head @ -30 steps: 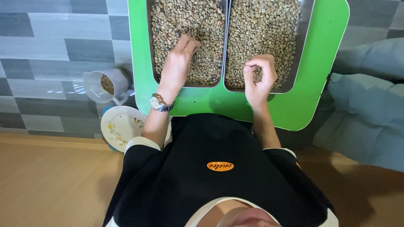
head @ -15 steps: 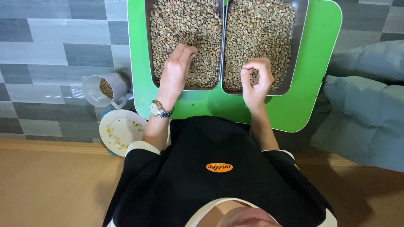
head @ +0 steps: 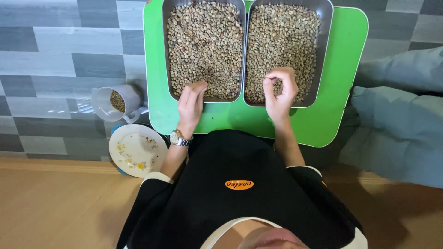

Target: Manually sorting green coffee beans to remove defects by picking them out of trays.

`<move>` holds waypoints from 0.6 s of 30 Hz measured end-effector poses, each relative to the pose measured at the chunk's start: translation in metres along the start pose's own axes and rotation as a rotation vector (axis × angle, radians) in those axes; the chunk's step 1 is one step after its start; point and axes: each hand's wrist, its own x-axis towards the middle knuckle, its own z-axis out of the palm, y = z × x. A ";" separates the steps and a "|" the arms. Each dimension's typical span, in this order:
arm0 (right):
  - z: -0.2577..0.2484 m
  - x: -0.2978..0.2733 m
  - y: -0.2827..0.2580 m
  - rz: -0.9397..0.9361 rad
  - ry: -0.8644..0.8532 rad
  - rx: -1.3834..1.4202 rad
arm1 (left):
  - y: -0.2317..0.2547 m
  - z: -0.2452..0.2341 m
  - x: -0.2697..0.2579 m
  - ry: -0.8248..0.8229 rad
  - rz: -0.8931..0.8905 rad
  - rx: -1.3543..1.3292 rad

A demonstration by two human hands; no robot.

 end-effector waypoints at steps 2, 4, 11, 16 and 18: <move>0.000 0.000 -0.002 0.002 -0.004 -0.002 | -0.001 0.001 -0.002 0.030 0.001 -0.001; 0.001 0.000 -0.002 0.007 -0.007 -0.004 | 0.000 0.003 -0.002 0.057 0.000 -0.002; 0.001 -0.001 -0.001 -0.003 -0.015 -0.028 | 0.003 0.007 0.003 0.146 0.094 0.034; 0.002 0.000 -0.006 -0.013 -0.017 -0.043 | 0.000 0.008 -0.002 0.173 0.129 0.048; 0.002 0.002 -0.006 -0.028 -0.015 -0.031 | -0.002 0.011 -0.003 0.192 0.131 0.043</move>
